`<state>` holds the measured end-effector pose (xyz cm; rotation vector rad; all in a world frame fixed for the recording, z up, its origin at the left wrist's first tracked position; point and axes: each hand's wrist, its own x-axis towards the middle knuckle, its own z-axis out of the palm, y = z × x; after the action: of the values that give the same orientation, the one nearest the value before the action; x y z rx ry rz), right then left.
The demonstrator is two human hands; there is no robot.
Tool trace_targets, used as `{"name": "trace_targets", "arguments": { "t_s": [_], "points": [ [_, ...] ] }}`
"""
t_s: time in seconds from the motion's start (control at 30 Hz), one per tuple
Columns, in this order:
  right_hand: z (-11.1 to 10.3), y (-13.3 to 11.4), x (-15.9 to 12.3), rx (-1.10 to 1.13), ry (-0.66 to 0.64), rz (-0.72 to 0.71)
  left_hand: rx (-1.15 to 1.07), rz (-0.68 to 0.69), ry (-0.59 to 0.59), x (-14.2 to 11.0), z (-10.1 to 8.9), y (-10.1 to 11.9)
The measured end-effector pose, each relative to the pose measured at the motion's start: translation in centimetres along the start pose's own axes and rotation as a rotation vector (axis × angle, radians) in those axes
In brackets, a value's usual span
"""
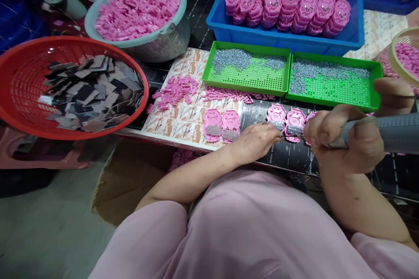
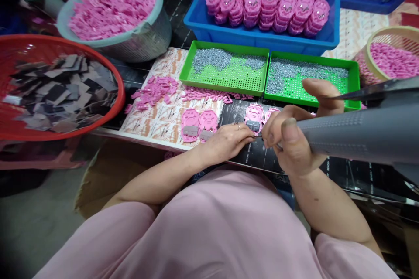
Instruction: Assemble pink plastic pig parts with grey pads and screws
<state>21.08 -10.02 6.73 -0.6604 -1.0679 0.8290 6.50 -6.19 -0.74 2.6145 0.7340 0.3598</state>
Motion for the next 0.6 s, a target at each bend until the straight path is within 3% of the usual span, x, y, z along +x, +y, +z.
{"name": "trace_targets", "arguments": {
  "t_s": [0.17, 0.43, 0.6],
  "points": [
    [0.2, 0.9, -0.1, -0.006, -0.025, -0.042, 0.040, 0.000, -0.046, -0.2, -0.5, -0.3],
    [-0.9, 2.8, 0.0, -0.154, 0.080, -0.049, 0.167, -0.098, 0.116, -0.9, -1.1, -1.4],
    [-1.4, 3.8, 0.0, -0.213, 0.105, -0.040, 0.150, -0.084, 0.114, -0.7, -1.0, -1.3]
  ]
}}
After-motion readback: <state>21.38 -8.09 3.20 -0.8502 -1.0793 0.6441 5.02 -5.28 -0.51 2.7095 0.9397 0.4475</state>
